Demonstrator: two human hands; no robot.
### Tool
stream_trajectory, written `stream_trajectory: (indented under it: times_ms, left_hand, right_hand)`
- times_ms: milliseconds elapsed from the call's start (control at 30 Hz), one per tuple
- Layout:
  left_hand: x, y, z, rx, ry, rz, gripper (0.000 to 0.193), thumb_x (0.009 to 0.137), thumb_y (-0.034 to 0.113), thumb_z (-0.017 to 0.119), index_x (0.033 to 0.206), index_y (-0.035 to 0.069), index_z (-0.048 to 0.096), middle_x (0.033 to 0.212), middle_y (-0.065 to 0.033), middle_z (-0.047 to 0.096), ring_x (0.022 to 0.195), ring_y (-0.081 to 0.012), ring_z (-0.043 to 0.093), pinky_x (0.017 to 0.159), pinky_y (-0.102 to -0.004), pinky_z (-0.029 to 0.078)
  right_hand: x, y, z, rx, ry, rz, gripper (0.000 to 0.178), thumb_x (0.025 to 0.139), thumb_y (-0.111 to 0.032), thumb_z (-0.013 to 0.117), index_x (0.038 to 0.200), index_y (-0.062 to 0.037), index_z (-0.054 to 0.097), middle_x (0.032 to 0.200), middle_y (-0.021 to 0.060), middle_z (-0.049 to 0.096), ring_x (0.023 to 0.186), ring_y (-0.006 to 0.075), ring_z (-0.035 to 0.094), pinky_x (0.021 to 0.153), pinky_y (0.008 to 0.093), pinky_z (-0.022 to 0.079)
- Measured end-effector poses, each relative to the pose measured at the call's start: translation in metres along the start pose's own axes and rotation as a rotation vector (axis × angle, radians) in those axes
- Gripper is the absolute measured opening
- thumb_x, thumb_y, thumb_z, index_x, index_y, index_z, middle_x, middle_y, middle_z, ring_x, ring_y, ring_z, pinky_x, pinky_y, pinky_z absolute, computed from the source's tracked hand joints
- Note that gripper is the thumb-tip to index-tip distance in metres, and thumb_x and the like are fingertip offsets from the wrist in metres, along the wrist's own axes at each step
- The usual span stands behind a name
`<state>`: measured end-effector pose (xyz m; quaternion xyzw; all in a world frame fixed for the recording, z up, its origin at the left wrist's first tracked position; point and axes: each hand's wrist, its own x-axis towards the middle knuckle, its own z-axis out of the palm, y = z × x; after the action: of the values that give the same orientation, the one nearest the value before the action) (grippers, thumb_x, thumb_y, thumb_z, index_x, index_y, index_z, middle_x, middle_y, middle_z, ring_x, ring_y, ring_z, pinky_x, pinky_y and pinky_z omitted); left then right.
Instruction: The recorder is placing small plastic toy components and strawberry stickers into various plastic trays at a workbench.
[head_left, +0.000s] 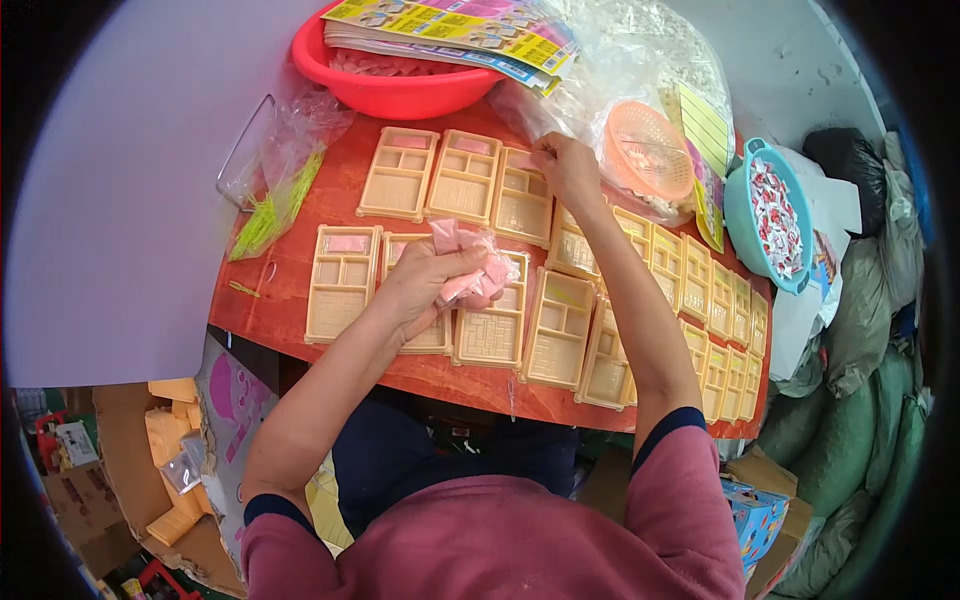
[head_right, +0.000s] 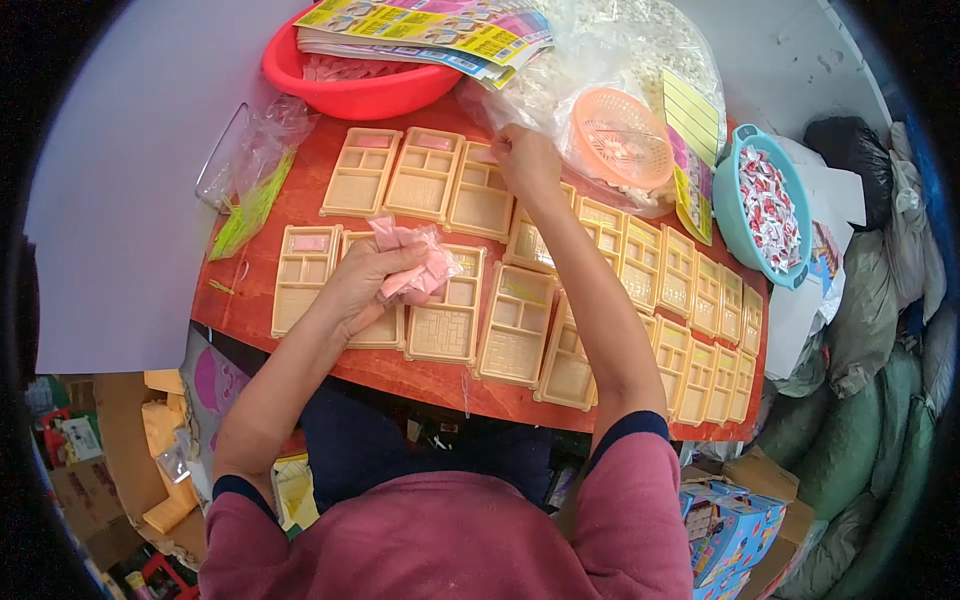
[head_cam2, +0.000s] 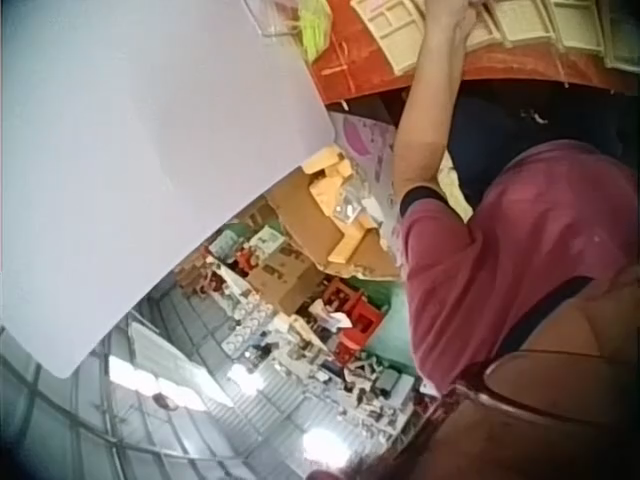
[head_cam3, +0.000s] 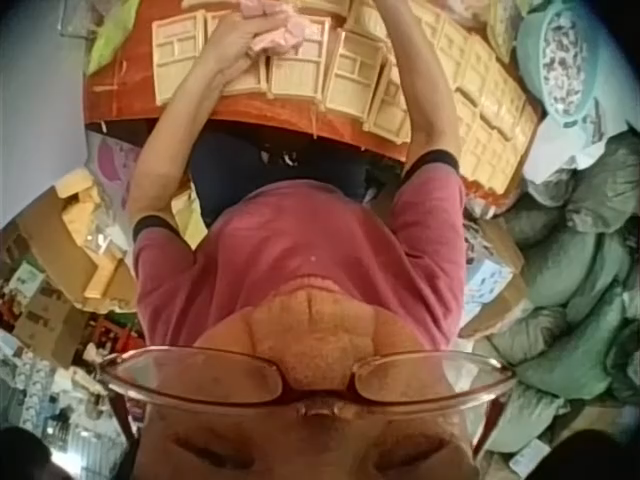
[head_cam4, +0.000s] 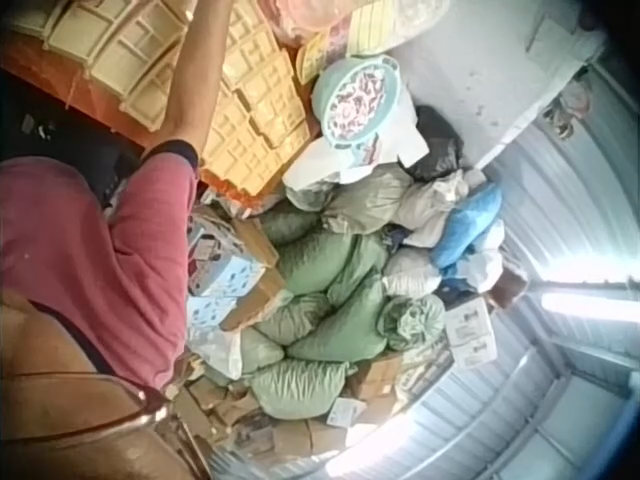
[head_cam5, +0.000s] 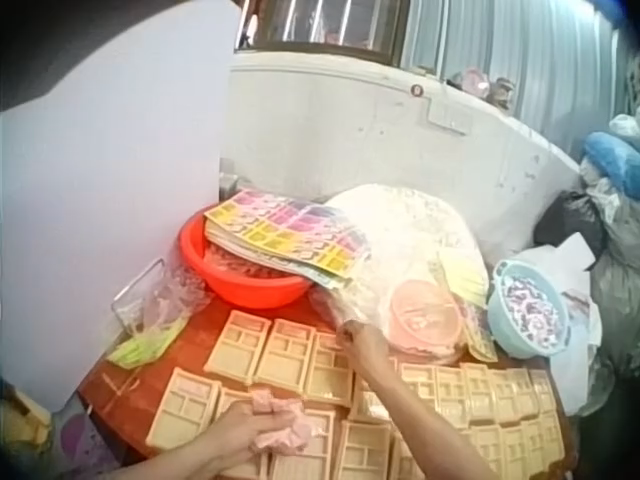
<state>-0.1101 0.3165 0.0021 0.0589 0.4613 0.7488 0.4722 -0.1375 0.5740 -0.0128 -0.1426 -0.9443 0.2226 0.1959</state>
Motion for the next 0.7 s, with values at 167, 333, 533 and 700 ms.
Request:
stream_trajectory:
  times_ms: [167,333,533,700]
  left_hand:
    - [0.003,0.001,0.001,-0.067,0.012,0.048,0.025,0.089,0.015,0.057,0.108,-0.001,0.056,0.094,-0.0114,0.062,0.078,-0.0175,0.064,0.058,-0.0257,0.056]
    - [0.008,-0.004,0.002,-0.070,0.015,0.091,0.024,0.089,0.015,0.057,0.107,0.000,0.055,0.094,-0.0102,0.063,0.079,-0.0169,0.064,0.060,-0.0258,0.057]
    - [0.008,-0.008,0.014,-0.103,0.036,0.144,0.022,0.089,0.013,0.057,0.107,0.001,0.056,0.095,-0.0090,0.063,0.080,-0.0160,0.064,0.061,-0.0272,0.058]
    - [0.005,-0.012,0.019,-0.065,0.084,0.196,0.021,0.089,0.016,0.057,0.103,0.001,0.057,0.094,-0.0083,0.063,0.079,-0.0147,0.063,0.059,-0.0253,0.056]
  right_hand:
    - [-0.005,0.002,-0.002,-0.183,0.104,-0.216,0.020,0.078,-0.017,0.063,0.094,-0.0047,0.066,0.081,0.0140,0.065,0.060,0.0282,0.061,0.062,0.0355,0.049]
    - [-0.047,-0.046,-0.057,0.539,-0.431,0.165,0.021,0.084,-0.022,0.061,0.091,-0.0026,0.065,0.073,0.0030,0.064,0.058,0.0125,0.059,0.053,0.0266,0.046]
    - [-0.083,-0.061,-0.068,0.755,-0.693,0.227,0.018,0.084,-0.017,0.063,0.093,-0.0017,0.062,0.070,-0.0011,0.060,0.057,0.0041,0.054,0.049,0.0178,0.039]
    - [-0.086,-0.065,-0.074,0.765,-0.683,0.254,0.013,0.084,-0.011,0.062,0.093,-0.0011,0.061,0.069,-0.0007,0.060,0.058,0.0038,0.054,0.050,0.0176,0.040]
